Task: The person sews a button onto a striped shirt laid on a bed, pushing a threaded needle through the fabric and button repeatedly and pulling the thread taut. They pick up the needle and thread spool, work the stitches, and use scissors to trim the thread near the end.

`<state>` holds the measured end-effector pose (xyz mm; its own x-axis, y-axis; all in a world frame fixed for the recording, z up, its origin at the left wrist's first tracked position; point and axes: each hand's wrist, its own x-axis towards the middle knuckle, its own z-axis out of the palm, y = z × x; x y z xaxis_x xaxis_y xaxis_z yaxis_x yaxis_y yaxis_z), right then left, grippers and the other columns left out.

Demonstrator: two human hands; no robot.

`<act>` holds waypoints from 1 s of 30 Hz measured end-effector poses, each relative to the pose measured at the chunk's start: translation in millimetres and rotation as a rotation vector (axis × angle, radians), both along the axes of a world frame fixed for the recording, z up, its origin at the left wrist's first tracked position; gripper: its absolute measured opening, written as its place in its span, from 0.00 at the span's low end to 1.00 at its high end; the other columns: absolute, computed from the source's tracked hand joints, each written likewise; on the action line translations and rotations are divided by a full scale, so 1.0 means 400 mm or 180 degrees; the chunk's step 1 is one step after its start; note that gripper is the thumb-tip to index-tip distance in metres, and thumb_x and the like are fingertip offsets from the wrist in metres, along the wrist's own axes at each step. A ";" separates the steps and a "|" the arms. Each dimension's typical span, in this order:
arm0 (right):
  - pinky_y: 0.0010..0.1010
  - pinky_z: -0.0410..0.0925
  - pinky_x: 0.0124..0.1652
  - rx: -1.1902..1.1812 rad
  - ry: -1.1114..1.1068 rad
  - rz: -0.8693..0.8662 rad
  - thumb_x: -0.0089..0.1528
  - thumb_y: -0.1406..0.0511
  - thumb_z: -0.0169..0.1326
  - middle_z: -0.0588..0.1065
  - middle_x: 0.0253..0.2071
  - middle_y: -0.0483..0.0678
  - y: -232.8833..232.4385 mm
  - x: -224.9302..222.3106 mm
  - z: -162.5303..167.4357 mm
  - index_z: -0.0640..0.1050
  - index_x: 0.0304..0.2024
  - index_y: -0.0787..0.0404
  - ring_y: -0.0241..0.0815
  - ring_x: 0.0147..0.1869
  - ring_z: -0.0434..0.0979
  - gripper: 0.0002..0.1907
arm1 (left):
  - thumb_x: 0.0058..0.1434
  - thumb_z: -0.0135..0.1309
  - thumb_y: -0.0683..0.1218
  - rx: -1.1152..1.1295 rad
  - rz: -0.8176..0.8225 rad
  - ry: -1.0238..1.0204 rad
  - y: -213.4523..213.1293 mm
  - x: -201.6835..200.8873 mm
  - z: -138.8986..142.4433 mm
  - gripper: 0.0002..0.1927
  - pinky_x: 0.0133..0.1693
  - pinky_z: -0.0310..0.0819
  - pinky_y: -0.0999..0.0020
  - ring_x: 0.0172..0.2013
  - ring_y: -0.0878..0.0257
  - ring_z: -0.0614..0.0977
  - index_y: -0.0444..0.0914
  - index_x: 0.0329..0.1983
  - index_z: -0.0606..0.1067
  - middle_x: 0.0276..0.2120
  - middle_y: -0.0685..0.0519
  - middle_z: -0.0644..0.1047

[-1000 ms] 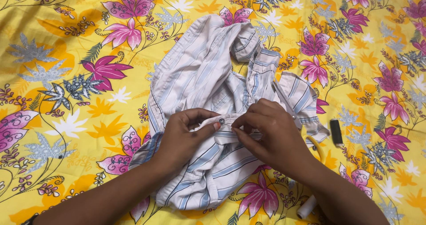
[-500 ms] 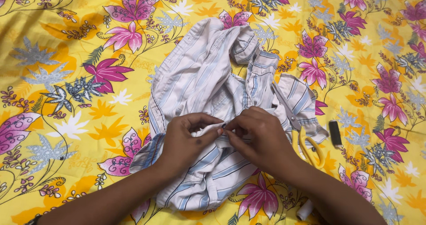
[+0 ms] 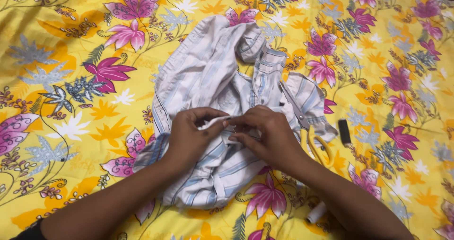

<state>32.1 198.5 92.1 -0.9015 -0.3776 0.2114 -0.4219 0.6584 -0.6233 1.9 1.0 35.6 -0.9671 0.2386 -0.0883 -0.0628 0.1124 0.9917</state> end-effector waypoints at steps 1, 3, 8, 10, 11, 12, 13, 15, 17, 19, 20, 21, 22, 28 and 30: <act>0.34 0.71 0.38 -0.0060 -0.0041 -0.0031 0.54 0.66 0.67 0.81 0.32 0.47 0.005 0.003 0.002 0.84 0.45 0.57 0.43 0.37 0.79 0.16 | 0.57 0.64 0.44 0.0039 -0.0031 0.0091 0.003 -0.001 0.003 0.09 0.32 0.70 0.77 0.27 0.76 0.75 0.37 0.39 0.85 0.27 0.59 0.83; 0.32 0.72 0.38 -0.0187 -0.0115 -0.0086 0.53 0.67 0.67 0.82 0.35 0.47 0.012 0.009 0.005 0.84 0.47 0.56 0.41 0.36 0.79 0.18 | 0.57 0.64 0.44 0.0112 -0.0088 0.0280 0.009 -0.001 0.012 0.09 0.34 0.72 0.78 0.29 0.77 0.77 0.37 0.39 0.85 0.29 0.60 0.84; 0.29 0.72 0.37 -0.0400 -0.0125 -0.0270 0.54 0.68 0.68 0.81 0.34 0.45 0.036 0.027 0.014 0.85 0.44 0.56 0.35 0.35 0.80 0.14 | 0.55 0.65 0.45 -0.0348 -0.0088 0.0377 0.035 0.009 0.039 0.10 0.26 0.65 0.73 0.23 0.73 0.70 0.41 0.40 0.86 0.27 0.57 0.84; 0.28 0.72 0.37 -0.0490 -0.0075 -0.0321 0.55 0.68 0.67 0.82 0.34 0.44 0.041 0.032 0.014 0.85 0.42 0.57 0.33 0.34 0.79 0.12 | 0.54 0.65 0.45 -0.0434 -0.0066 0.0569 0.045 0.011 0.052 0.11 0.26 0.66 0.73 0.22 0.73 0.70 0.41 0.40 0.86 0.27 0.57 0.84; 0.28 0.71 0.37 -0.0519 -0.0041 -0.0337 0.55 0.68 0.68 0.82 0.34 0.44 0.045 0.034 0.015 0.85 0.41 0.57 0.33 0.34 0.78 0.11 | 0.53 0.65 0.46 -0.0480 -0.0041 0.0650 0.051 0.012 0.059 0.11 0.25 0.67 0.73 0.22 0.73 0.71 0.42 0.40 0.86 0.28 0.57 0.84; 0.27 0.70 0.37 -0.0546 -0.0001 -0.0355 0.55 0.68 0.68 0.82 0.34 0.44 0.050 0.034 0.016 0.85 0.40 0.58 0.33 0.34 0.78 0.10 | 0.53 0.65 0.46 -0.0525 -0.0017 0.0737 0.057 0.013 0.066 0.11 0.25 0.68 0.73 0.22 0.73 0.72 0.42 0.40 0.86 0.28 0.57 0.85; 0.27 0.69 0.36 -0.0499 -0.0008 -0.0425 0.55 0.67 0.68 0.82 0.33 0.43 0.055 0.032 0.017 0.85 0.39 0.58 0.32 0.33 0.77 0.09 | 0.53 0.65 0.46 -0.0543 -0.0019 0.0809 0.062 0.015 0.074 0.11 0.25 0.68 0.73 0.21 0.72 0.73 0.42 0.39 0.85 0.28 0.56 0.85; 0.25 0.68 0.34 -0.0407 -0.0024 -0.0563 0.55 0.67 0.68 0.82 0.32 0.42 0.064 0.025 0.020 0.85 0.37 0.57 0.31 0.32 0.76 0.08 | 0.52 0.65 0.46 -0.0583 -0.0021 0.0951 0.071 0.019 0.089 0.11 0.25 0.69 0.72 0.21 0.71 0.74 0.42 0.39 0.85 0.27 0.55 0.84; 0.26 0.66 0.34 -0.0485 -0.0194 -0.0480 0.54 0.67 0.69 0.82 0.30 0.43 0.088 0.012 0.029 0.85 0.34 0.58 0.32 0.32 0.76 0.07 | 0.53 0.64 0.46 -0.0823 -0.0098 0.0878 0.081 0.022 0.102 0.11 0.25 0.68 0.70 0.19 0.68 0.74 0.43 0.40 0.86 0.25 0.52 0.83; 0.25 0.67 0.35 -0.0699 -0.0289 -0.0578 0.56 0.66 0.69 0.82 0.31 0.43 0.109 -0.004 0.032 0.84 0.34 0.59 0.31 0.33 0.77 0.06 | 0.54 0.63 0.46 -0.0837 -0.0107 0.0998 0.087 0.024 0.109 0.10 0.25 0.67 0.70 0.19 0.67 0.74 0.43 0.40 0.86 0.26 0.52 0.83; 0.24 0.68 0.36 -0.0875 -0.0298 -0.0716 0.58 0.66 0.68 0.81 0.32 0.42 0.119 -0.014 0.030 0.83 0.35 0.60 0.30 0.35 0.78 0.06 | 0.53 0.63 0.46 -0.0729 -0.0076 0.1155 0.090 0.024 0.110 0.10 0.25 0.68 0.70 0.19 0.67 0.74 0.43 0.39 0.86 0.29 0.54 0.84; 0.23 0.69 0.37 -0.1049 -0.0312 -0.0858 0.60 0.66 0.67 0.81 0.33 0.42 0.127 -0.021 0.024 0.83 0.36 0.61 0.29 0.36 0.79 0.06 | 0.53 0.63 0.46 -0.0620 -0.0048 0.1306 0.092 0.026 0.110 0.10 0.25 0.68 0.71 0.19 0.67 0.73 0.43 0.39 0.86 0.32 0.55 0.85; 0.23 0.70 0.38 -0.1321 -0.0529 -0.0829 0.60 0.66 0.66 0.82 0.34 0.42 0.133 -0.027 0.015 0.83 0.37 0.62 0.29 0.38 0.79 0.07 | 0.54 0.63 0.46 -0.0550 -0.0066 0.1329 0.092 0.027 0.109 0.10 0.25 0.69 0.71 0.19 0.68 0.74 0.43 0.39 0.86 0.32 0.55 0.85; 0.24 0.70 0.46 -0.2283 -0.1727 -0.0450 0.62 0.65 0.62 0.82 0.36 0.44 0.148 -0.053 -0.063 0.84 0.40 0.65 0.30 0.42 0.79 0.09 | 0.55 0.63 0.44 -0.0466 -0.0300 0.0812 0.085 0.031 0.103 0.10 0.25 0.67 0.69 0.20 0.68 0.74 0.43 0.41 0.85 0.27 0.51 0.85; 0.25 0.70 0.48 -0.2417 -0.2068 -0.0544 0.62 0.66 0.61 0.82 0.36 0.45 0.150 -0.045 -0.089 0.84 0.40 0.65 0.32 0.42 0.79 0.08 | 0.56 0.63 0.42 -0.0392 -0.0425 0.0854 0.077 0.037 0.099 0.10 0.27 0.70 0.70 0.22 0.69 0.78 0.42 0.42 0.85 0.29 0.51 0.86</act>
